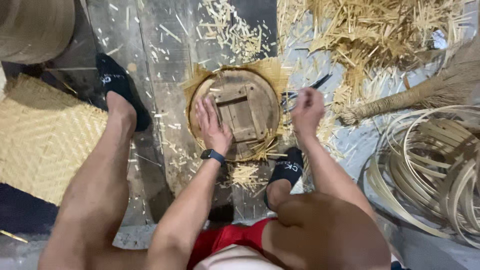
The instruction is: The person assembles round woven trays by placing a bamboo mat on a wooden block, fitting a circular frame around it, and trimming the excess mat with shears. The person repeats this process for multiple trays.
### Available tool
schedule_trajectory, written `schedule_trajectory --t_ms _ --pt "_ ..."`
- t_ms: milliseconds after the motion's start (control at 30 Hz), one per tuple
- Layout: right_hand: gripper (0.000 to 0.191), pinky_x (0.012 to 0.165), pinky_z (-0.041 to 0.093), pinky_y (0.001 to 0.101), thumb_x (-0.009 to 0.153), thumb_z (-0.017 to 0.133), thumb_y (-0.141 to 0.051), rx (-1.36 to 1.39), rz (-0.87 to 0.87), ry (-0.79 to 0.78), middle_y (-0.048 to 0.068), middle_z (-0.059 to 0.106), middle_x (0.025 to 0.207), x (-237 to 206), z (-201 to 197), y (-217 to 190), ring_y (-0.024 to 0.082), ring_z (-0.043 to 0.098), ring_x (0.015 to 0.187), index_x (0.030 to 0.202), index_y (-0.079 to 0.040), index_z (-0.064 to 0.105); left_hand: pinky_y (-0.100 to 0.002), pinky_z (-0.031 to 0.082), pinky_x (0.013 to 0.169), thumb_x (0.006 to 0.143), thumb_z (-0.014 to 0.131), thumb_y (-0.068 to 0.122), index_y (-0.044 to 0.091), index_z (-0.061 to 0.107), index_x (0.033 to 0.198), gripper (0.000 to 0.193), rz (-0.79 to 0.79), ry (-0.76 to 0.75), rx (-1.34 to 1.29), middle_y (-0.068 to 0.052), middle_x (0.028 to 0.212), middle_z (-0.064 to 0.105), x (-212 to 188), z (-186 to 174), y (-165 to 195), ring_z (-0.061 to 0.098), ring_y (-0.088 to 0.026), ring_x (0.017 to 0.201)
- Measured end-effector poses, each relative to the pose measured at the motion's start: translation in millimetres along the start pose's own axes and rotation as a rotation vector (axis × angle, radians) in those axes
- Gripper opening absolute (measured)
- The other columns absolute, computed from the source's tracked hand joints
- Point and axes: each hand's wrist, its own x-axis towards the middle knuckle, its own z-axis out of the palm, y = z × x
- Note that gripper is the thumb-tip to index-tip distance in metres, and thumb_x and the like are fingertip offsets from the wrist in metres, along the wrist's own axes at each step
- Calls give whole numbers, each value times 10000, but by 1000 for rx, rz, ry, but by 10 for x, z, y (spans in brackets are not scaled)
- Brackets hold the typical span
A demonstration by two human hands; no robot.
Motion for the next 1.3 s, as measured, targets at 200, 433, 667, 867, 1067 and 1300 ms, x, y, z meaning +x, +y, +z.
schedule_trajectory --t_ms 200,433,667,867,1067,1300 --pt "518 792 546 487 800 825 -467 -624 334 -400 279 709 797 312 155 144 410 714 816 713 29 705 -532 123 1305 784 596 -20 140 76 1677 1046 27 -27 12 -233 1724 109 57 20 32 135 -450 1597" --pt "514 637 574 447 606 867 -188 -356 279 42 178 678 793 263 163 355 345 694 722 964 50 586 -530 117 1313 751 653 16 129 23 1666 1117 110 -145 70 -246 1714 75 312 -82 -58 119 -457 1590" --pt "403 473 306 298 965 887 -252 531 811 -608 -2 476 725 -32 -1203 784 126 426 558 978 -54 536 -558 67 1305 909 781 312 50 -1 1651 1109 165 -143 -37 -259 1717 10 142 376 509 34 -448 1597" --pt "457 689 519 486 845 782 -400 -364 -112 -666 214 671 848 -556 -1320 378 375 658 766 1021 13 695 -556 30 1297 797 774 184 41 95 1645 1096 43 -143 9 -262 1709 9 26 666 789 -6 -444 1593" --pt "491 735 526 520 871 693 -502 -550 187 -584 249 686 805 -461 -726 252 460 671 794 886 -12 694 -568 43 1310 745 771 120 18 101 1636 1120 89 -169 -59 -252 1714 40 -7 675 891 12 -454 1598" --pt "414 698 537 510 821 748 -431 -660 -212 -328 202 670 834 -377 -599 438 412 666 749 893 -25 714 -579 42 1285 739 776 105 6 103 1624 1116 74 -221 -75 -259 1703 45 1 685 883 -3 -471 1581"
